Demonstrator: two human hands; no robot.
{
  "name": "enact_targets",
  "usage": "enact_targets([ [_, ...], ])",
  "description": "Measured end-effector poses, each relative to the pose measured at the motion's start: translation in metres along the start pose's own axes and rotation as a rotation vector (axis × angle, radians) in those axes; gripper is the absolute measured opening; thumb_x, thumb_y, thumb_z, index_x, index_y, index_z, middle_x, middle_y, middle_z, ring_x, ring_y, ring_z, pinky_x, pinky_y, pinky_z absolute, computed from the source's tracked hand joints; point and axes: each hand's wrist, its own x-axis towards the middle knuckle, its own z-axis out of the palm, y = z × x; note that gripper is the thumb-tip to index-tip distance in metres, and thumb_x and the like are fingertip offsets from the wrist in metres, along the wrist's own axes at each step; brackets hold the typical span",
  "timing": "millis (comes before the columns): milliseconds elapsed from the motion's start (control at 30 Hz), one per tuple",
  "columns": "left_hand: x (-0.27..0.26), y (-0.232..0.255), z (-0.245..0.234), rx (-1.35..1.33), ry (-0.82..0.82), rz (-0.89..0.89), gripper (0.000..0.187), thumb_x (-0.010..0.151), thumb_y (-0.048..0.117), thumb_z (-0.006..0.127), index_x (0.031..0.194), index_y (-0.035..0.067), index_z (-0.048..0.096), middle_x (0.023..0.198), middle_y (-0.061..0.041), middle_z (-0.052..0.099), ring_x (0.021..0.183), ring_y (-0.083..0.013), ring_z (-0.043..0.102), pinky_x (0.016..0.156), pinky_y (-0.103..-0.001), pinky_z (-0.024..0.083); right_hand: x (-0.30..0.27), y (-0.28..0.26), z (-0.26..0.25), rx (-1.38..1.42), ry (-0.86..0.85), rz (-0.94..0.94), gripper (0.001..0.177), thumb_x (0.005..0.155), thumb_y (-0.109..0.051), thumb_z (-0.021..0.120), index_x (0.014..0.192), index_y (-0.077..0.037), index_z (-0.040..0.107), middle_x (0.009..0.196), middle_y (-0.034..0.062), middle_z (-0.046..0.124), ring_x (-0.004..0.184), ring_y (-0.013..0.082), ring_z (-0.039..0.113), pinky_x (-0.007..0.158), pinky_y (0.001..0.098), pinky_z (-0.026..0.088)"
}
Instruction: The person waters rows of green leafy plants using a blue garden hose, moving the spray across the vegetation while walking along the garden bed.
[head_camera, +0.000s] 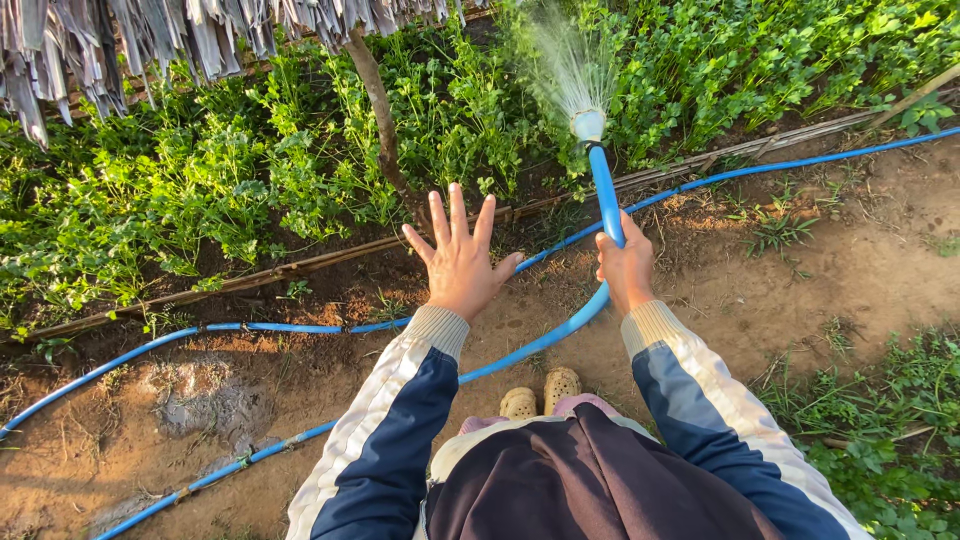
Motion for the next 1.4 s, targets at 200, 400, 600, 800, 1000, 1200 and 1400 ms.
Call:
enact_targets([
  [200, 0.001, 0.0, 0.002, 0.012, 0.016, 0.002, 0.098, 0.082, 0.067, 0.069, 0.16, 0.026, 0.027, 0.168, -0.021, 0.003, 0.154, -0.0457, -0.005, 0.107, -0.085, -0.003, -0.012, -0.021, 0.002, -0.002, -0.007, 0.04, 0.056, 0.096, -0.004, 0.062, 0.15, -0.015, 0.053, 0.07, -0.0035, 0.052, 0.052, 0.0062, 0.047, 0.045, 0.026, 0.043],
  [400, 0.0, -0.001, 0.004, 0.004, 0.027, -0.001, 0.098, 0.082, 0.066, 0.07, 0.16, 0.026, 0.027, 0.168, -0.02, 0.002, 0.154, -0.0459, -0.006, 0.107, -0.085, -0.003, -0.005, -0.013, 0.002, 0.029, -0.004, 0.041, 0.06, 0.095, -0.004, 0.063, 0.152, -0.014, 0.05, 0.07, -0.0019, 0.053, 0.052, 0.007, 0.047, 0.044, 0.0263, 0.043],
  [600, -0.002, 0.0, 0.004, -0.004, 0.017, -0.003, 0.098, 0.081, 0.065, 0.071, 0.16, 0.026, 0.028, 0.169, -0.02, 0.001, 0.154, -0.0457, -0.006, 0.107, -0.085, -0.003, 0.001, -0.005, 0.002, 0.04, -0.009, 0.004, 0.06, 0.096, -0.004, 0.064, 0.153, -0.013, 0.049, 0.071, -0.0025, 0.054, 0.053, 0.0064, 0.048, 0.044, 0.0262, 0.043],
  [800, -0.002, 0.001, 0.006, 0.019, -0.003, -0.001, 0.098, 0.082, 0.065, 0.07, 0.16, 0.027, 0.026, 0.169, -0.02, 0.001, 0.155, -0.0449, -0.006, 0.107, -0.085, -0.003, 0.001, -0.009, 0.002, 0.025, -0.014, 0.011, 0.058, 0.096, -0.005, 0.063, 0.152, -0.014, 0.051, 0.068, -0.0015, 0.054, 0.051, 0.0074, 0.048, 0.043, 0.0261, 0.043],
  [1000, -0.004, 0.005, 0.008, 0.003, -0.007, 0.007, 0.099, 0.081, 0.066, 0.07, 0.16, 0.027, 0.026, 0.168, -0.02, 0.003, 0.154, -0.045, -0.005, 0.108, -0.085, -0.003, 0.006, -0.005, 0.003, 0.054, -0.01, -0.011, 0.059, 0.095, -0.003, 0.064, 0.152, -0.012, 0.052, 0.069, -0.0017, 0.052, 0.052, 0.0071, 0.048, 0.042, 0.0263, 0.042],
  [1200, -0.003, 0.007, 0.009, -0.001, -0.005, 0.022, 0.096, 0.082, 0.065, 0.07, 0.159, 0.026, 0.028, 0.168, -0.021, 0.005, 0.154, -0.0457, -0.003, 0.107, -0.085, -0.002, 0.005, -0.008, 0.0, 0.038, -0.041, -0.027, 0.06, 0.096, -0.004, 0.064, 0.153, -0.01, 0.047, 0.07, -0.0012, 0.054, 0.053, 0.007, 0.049, 0.044, 0.0254, 0.043],
  [1400, -0.004, 0.011, 0.014, 0.011, 0.045, 0.051, 0.097, 0.081, 0.065, 0.071, 0.159, 0.026, 0.03, 0.168, -0.021, 0.007, 0.155, -0.0452, -0.001, 0.108, -0.085, -0.001, 0.007, -0.012, 0.0, 0.018, -0.027, -0.011, 0.06, 0.095, -0.004, 0.064, 0.153, -0.012, 0.05, 0.068, -0.0017, 0.052, 0.051, 0.0071, 0.048, 0.043, 0.0262, 0.043],
])
